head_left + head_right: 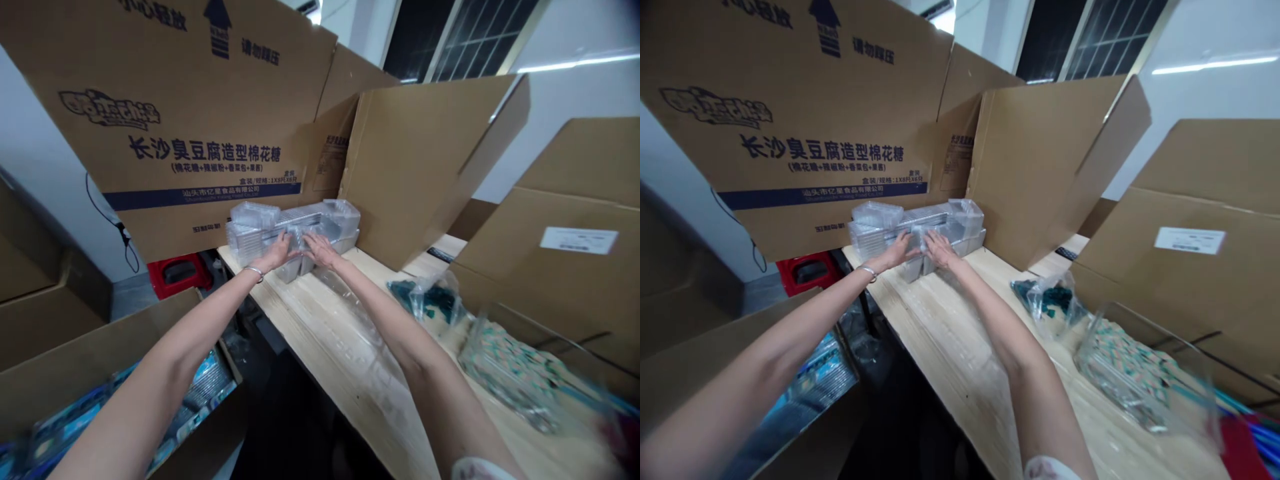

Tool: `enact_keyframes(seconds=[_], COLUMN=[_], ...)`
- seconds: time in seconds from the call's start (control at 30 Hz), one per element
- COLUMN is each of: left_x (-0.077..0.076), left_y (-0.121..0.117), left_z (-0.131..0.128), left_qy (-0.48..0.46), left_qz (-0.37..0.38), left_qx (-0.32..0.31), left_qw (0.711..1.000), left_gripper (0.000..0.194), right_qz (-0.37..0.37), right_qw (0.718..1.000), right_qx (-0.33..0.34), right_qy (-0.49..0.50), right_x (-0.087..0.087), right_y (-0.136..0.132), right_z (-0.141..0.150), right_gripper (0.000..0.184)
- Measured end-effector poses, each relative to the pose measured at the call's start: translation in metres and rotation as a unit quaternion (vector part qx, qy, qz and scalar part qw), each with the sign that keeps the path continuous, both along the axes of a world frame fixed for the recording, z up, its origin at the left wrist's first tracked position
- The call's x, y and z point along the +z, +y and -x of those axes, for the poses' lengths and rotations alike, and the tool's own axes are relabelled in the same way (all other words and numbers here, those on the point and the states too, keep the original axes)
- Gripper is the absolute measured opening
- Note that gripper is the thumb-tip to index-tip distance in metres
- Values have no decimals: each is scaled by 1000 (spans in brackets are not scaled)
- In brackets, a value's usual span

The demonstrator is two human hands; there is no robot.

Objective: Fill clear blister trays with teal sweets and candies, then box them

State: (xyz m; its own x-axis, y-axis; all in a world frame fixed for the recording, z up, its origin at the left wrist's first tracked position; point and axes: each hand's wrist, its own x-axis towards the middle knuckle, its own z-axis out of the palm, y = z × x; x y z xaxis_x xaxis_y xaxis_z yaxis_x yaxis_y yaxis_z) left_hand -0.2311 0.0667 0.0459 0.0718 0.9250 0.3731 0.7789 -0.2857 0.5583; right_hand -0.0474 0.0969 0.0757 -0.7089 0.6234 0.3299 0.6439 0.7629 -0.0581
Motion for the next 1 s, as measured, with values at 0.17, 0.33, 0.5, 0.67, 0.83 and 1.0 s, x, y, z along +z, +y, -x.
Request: enact_keyframes(seconds=[0.17,0.33,0.5,0.67,0.83,1.0], left_x=[-39,-73,-69,-60,-58,-41], left_y=[-44,-60,-54,-75,-111,-129], left_z=[10,8,-6,-26,-78,-142], left_qy=[-131,-190,-206,-203,-158,-114], left_qz=[-47,23,26,-28,-27,60], left_qx=[77,99,89,121,-5,-159], left_qw=[987,977,974,971,987,979], left_gripper=[65,55,45,46,30,32], right_qz=[-6,37,74,102,98,69], right_qw=[999,995,988,965,947,940], right_qx=[5,29,-31,-142,-213,-263], right_qy=[49,86,129,194,217,205], right_x=[4,2,-15,-47,-64,-56], right_y=[-80,-186,-281,-348,-383,-408], right_z=[-51,-121,-176,-208,-215,-229], right_gripper=[35,27,33,32,40,24])
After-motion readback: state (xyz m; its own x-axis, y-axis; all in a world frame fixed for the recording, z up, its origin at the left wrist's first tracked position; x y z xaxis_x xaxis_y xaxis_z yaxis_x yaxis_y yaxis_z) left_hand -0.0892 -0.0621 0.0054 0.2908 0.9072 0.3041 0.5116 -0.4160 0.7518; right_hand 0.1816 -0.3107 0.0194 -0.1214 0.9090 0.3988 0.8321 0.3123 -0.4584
